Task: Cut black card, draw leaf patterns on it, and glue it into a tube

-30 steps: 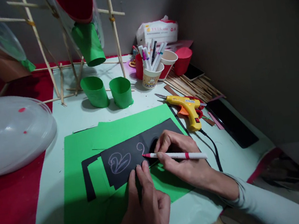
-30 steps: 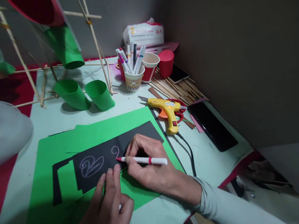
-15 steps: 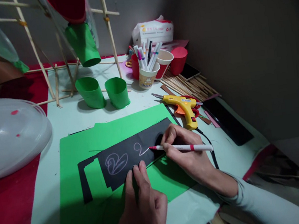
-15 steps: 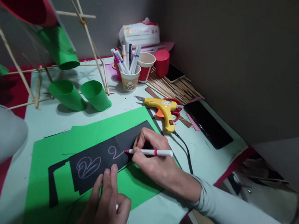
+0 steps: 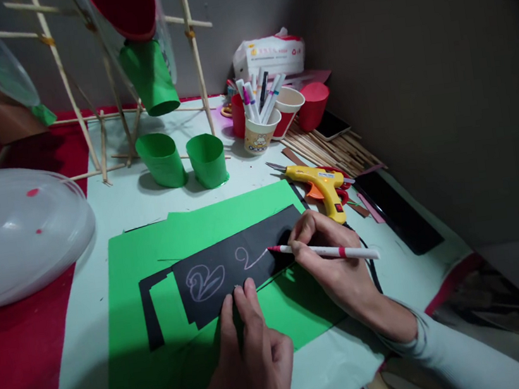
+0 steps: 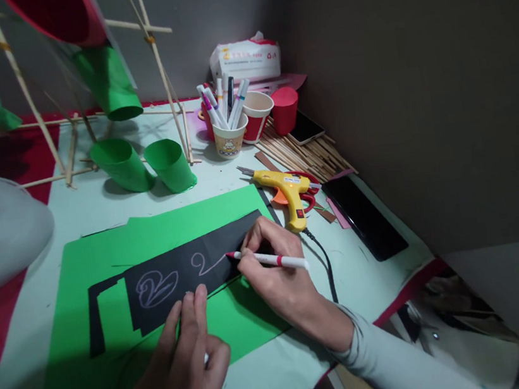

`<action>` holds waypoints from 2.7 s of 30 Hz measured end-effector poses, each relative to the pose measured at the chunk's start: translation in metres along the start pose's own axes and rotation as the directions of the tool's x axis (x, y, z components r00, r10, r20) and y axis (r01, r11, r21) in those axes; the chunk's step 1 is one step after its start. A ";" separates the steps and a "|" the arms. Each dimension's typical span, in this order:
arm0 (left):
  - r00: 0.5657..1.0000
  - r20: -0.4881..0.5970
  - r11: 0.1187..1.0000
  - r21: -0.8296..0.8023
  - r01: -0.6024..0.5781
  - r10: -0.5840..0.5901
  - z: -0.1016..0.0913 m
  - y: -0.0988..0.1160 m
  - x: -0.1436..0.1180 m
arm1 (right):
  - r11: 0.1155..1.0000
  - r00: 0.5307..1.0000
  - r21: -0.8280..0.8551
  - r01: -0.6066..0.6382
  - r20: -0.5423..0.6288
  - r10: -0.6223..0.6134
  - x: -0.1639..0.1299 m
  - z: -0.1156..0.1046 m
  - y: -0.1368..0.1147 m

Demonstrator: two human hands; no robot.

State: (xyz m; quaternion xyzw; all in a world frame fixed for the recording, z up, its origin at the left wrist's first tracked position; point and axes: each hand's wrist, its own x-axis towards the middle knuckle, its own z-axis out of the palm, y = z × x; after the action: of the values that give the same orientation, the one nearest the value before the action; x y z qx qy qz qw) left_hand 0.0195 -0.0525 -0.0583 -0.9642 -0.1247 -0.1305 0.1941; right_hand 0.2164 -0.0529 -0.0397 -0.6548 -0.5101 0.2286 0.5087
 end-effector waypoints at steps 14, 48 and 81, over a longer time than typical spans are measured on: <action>0.999 0.026 1.000 -0.020 -0.020 0.021 -0.003 -0.001 0.002 | 0.989 0.994 0.146 -0.005 0.111 -0.012 0.004 0.000 -0.004; 0.997 0.064 0.998 -0.052 -0.035 0.038 -0.009 -0.004 0.007 | 0.993 0.979 0.063 0.095 0.172 -0.105 -0.001 0.010 -0.001; 0.996 0.067 0.996 -0.076 -0.052 0.057 -0.009 -0.005 0.009 | 0.992 0.955 0.092 0.088 0.276 -0.110 -0.002 0.012 -0.003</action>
State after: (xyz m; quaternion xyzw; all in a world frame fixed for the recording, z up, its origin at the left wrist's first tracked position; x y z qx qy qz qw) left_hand 0.0249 -0.0502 -0.0454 -0.9778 -0.0999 -0.0964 0.1571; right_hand 0.2047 -0.0498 -0.0423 -0.5688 -0.5998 0.3132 0.4674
